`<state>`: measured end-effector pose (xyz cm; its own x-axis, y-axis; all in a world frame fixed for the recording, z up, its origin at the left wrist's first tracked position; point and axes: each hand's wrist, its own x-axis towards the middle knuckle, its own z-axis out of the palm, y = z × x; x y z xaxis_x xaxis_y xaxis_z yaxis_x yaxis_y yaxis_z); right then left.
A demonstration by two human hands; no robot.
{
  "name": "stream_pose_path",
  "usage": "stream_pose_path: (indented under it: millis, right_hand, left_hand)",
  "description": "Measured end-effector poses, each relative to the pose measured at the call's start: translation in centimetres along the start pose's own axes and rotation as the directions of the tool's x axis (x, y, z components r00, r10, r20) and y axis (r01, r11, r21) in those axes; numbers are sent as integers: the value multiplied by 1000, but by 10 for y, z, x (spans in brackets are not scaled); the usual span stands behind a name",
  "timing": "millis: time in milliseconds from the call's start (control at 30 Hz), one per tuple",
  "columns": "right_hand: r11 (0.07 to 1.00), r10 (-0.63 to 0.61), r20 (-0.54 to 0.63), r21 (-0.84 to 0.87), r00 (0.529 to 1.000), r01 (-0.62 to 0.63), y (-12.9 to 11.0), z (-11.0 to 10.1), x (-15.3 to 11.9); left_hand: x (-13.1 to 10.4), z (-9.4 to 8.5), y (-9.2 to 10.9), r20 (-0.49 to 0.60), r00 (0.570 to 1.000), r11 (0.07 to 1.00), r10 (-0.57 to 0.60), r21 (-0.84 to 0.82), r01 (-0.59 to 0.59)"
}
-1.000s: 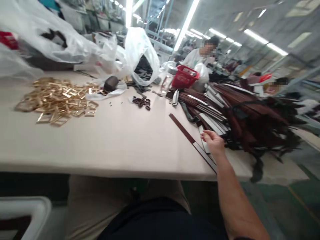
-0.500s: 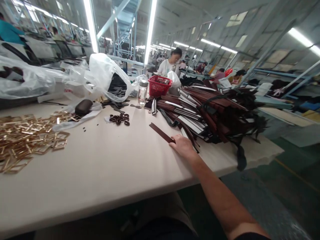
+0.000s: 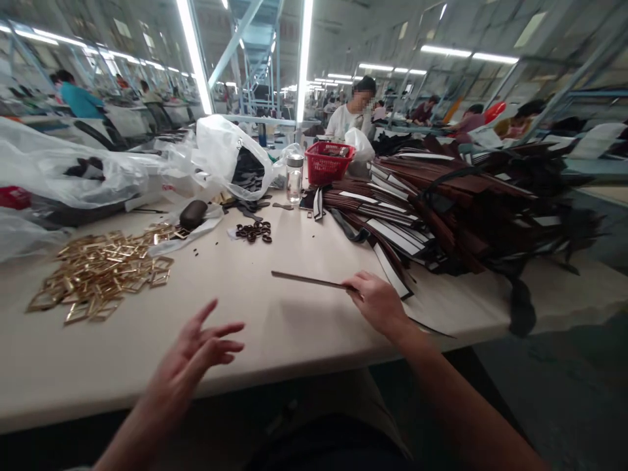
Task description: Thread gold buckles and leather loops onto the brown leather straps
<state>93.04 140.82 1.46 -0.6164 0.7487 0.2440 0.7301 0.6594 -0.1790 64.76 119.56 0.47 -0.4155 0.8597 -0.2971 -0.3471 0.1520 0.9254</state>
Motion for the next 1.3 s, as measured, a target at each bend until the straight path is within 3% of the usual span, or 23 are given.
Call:
stream_pose_path:
  millis: [67,167,233,300,433,533,767,933,1033,1133,1233,1300]
  right_hand:
    - [985,-172,-142,-9,975,173,-5,-3,-15]
    - [939,-343,-282,-68,896,338,-3,-7,-32]
    - [930,-366,-315,-77,876,360,4,-8,-39]
    - [948,-315,-302,-56,900,314,13,-8,-45]
    - [970,-225,-118,67,967,234,22,-6,-52]
    - [921,-305,-56,238,951,310,11,1,-51]
    - [793,-421,-120,433,899,429,-35,34,-36]
    - [749,-369,-114,550,922,368,-40,45,-31]
    - [744,-331,-106,582,938,328,-40,46,-30]
    - [777,-270,-139,553,953,301,-41,46,-30]
    - [832,-247,-182,463,952,305,-41,47,-29]
    - [854,-253,-183,418,950,308,-41,48,-28]
  left_hand:
    - [15,23,-18,105,990,995,-96,-25,100]
    - [28,54,-40,237,946,970,-220,-52,239]
    - [30,67,-48,282,927,963,-247,-31,266]
    - [29,75,-51,324,920,973,-218,0,231]
    - [31,85,-50,371,924,993,-91,106,55]
    - [31,91,-47,317,947,991,-49,137,5]
    - [26,93,-53,213,974,997,-76,49,67]
    - [26,88,-57,217,968,992,-129,43,123]
    - [27,88,-52,234,970,993,-71,105,48]
    - [28,92,-44,284,958,962,40,249,-114]
    - [31,98,-41,325,909,802,260,452,-391]
    - [35,102,-42,342,832,624,437,551,-554]
